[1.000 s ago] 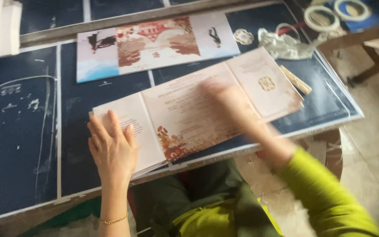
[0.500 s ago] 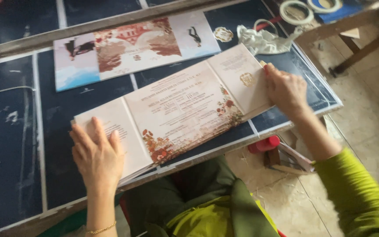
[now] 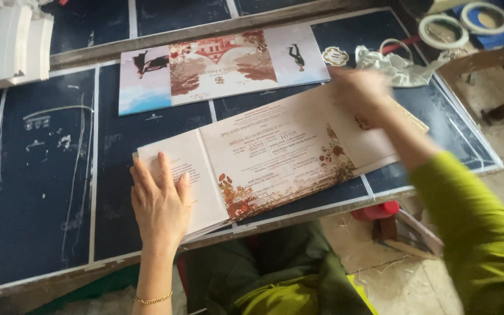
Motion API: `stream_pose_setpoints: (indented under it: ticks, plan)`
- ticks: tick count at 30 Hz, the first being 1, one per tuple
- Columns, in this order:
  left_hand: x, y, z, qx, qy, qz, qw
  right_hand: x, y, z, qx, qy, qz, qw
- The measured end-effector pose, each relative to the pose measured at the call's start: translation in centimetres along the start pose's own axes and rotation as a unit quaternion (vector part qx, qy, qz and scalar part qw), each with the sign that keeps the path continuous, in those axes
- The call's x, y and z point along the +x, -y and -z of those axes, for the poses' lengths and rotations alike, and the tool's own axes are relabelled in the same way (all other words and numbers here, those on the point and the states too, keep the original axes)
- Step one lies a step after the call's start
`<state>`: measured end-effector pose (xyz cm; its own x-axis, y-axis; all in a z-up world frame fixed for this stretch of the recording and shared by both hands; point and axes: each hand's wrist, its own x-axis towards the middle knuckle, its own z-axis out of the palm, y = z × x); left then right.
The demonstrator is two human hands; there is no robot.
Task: Assembling multi-part invitations by folding printed inserts and attaching them to cardboard bases.
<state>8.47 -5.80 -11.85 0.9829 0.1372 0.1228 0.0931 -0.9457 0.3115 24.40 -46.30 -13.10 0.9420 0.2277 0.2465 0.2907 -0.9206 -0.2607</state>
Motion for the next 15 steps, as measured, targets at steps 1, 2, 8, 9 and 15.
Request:
stream_pose_setpoints:
  ticks: [1,2,8,9,15]
  plan:
    - [-0.1,-0.2,0.1,0.003,-0.001,-0.001,1.000,0.4,-5.2,-1.1,-0.134,-0.016,-0.084,0.987]
    - [-0.2,-0.4,0.1,0.006,-0.002,-0.002,1.000,0.9,-10.2,-1.4,-0.266,-0.036,-0.164,0.949]
    - [0.0,0.5,-1.8,0.038,-0.051,-0.022,0.998,-0.9,-3.3,-3.3,-0.230,-0.080,-0.071,0.967]
    - [-0.6,0.5,-1.8,0.042,-0.039,-0.018,0.998,-1.3,0.8,-3.8,-0.226,-0.068,-0.073,0.969]
    - [-0.4,0.1,-1.1,0.024,-0.045,-0.013,0.999,0.2,23.9,-5.9,0.170,-0.020,0.109,0.979]
